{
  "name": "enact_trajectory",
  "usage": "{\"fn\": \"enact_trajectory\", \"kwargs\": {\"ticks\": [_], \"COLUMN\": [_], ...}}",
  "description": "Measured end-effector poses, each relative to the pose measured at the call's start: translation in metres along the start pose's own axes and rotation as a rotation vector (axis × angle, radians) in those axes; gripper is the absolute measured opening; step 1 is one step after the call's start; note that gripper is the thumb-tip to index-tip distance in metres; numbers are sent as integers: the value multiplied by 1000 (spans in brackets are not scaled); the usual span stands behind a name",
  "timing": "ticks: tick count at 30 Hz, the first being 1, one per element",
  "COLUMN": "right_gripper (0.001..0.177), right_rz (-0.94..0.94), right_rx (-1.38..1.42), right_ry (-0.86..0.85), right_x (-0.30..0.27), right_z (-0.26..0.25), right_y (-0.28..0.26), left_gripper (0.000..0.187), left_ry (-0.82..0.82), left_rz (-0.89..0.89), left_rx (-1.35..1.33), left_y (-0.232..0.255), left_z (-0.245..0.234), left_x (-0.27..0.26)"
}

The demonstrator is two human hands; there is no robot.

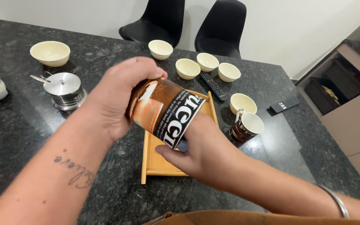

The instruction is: The person wipes a coffee mug with a blue cloth, cleaning the exterior, the handle, the rim, and the interior.

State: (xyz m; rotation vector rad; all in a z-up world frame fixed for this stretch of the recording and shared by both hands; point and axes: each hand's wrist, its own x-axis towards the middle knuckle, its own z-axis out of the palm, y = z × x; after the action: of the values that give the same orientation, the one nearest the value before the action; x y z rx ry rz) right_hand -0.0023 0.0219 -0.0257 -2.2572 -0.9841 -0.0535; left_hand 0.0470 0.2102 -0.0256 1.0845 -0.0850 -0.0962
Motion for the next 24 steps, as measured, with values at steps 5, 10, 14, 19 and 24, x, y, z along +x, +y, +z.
{"fn": "enact_trajectory", "kwargs": {"ticks": [5, 10, 14, 19, 24], "right_gripper": [42, 40, 50, 25, 25], "right_rz": [862, 160, -362, 263, 922], "right_rx": [1151, 824, -335, 211, 1080], "right_ry": [201, 241, 251, 394, 391], "right_x": [0, 16, 21, 38, 16], "right_z": [-39, -64, -44, -28, -1], "right_y": [-21, -33, -24, 0, -7], "left_gripper": [13, 14, 22, 12, 11], "left_ry": [194, 186, 48, 93, 146], "left_rz": [-140, -198, -222, -114, 60], "left_rx": [-205, -216, -319, -288, -338], "left_y": [1, 8, 2, 6, 9], "left_z": [-12, -19, -5, -14, -24], "left_x": [0, -1, 4, 6, 6]}}
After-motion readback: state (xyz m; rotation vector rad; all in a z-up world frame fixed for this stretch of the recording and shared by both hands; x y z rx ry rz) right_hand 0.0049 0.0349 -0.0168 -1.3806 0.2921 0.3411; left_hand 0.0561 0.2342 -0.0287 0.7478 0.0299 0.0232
